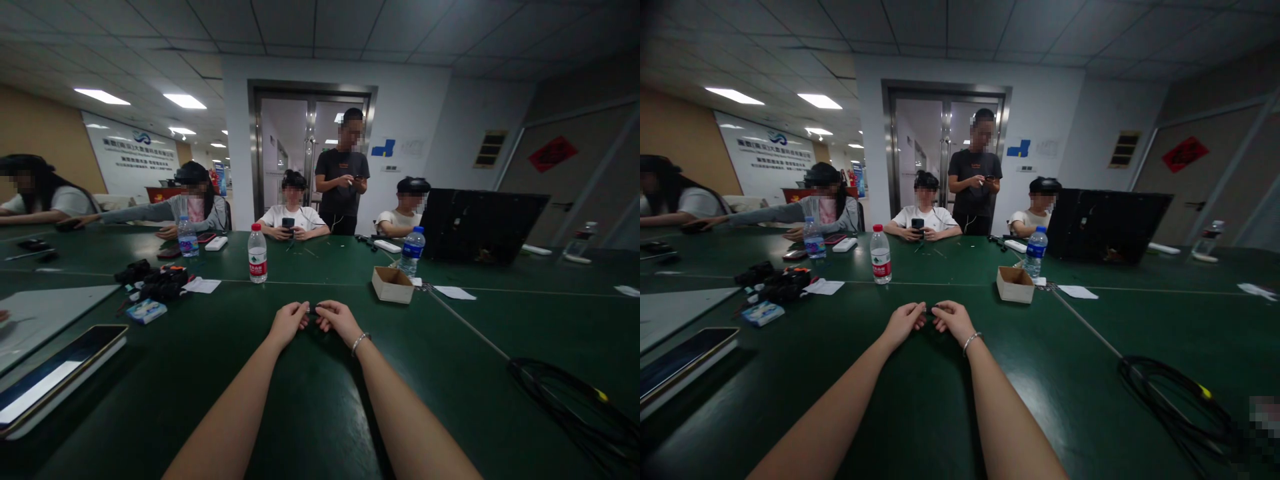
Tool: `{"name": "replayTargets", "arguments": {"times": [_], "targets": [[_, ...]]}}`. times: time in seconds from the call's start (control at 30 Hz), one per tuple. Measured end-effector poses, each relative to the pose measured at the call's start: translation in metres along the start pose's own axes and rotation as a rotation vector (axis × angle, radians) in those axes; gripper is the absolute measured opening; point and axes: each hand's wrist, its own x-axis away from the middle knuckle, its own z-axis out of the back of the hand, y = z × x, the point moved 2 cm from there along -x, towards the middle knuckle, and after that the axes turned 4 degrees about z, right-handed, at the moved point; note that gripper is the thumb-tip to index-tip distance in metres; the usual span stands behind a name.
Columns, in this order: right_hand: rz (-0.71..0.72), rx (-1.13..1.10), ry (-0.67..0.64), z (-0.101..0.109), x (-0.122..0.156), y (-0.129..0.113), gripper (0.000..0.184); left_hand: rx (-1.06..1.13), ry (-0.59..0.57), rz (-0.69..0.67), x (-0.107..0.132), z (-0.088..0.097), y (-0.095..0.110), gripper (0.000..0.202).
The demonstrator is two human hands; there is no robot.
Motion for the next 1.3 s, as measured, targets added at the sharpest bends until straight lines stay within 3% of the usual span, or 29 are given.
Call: {"name": "replayTargets", "arguments": {"times": [0.33, 0.7, 1.0, 1.3], "targets": [[-0.007, -0.004, -0.008, 0.001, -0.002, 0.000, 0.033, 0.217, -0.015, -0.031, 0.005, 0.006, 0.009, 0.037], [-0.026, 0.015, -0.013, 0.000, -0.002, -0.001, 0.023, 0.174, -0.027, -0.038, -0.004, 0.003, -0.003, 0.037], [-0.024, -0.002, 0.001, 0.001, -0.001, -0.001, 0.023, 0.162, -0.085, -0.034, 0.003, 0.002, 0.006, 0.033], [-0.032, 0.001, -0.014, 0.002, -0.003, 0.001, 0.024, 0.123, -0.033, 0.048, -0.003, -0.001, -0.001, 0.029]]}}
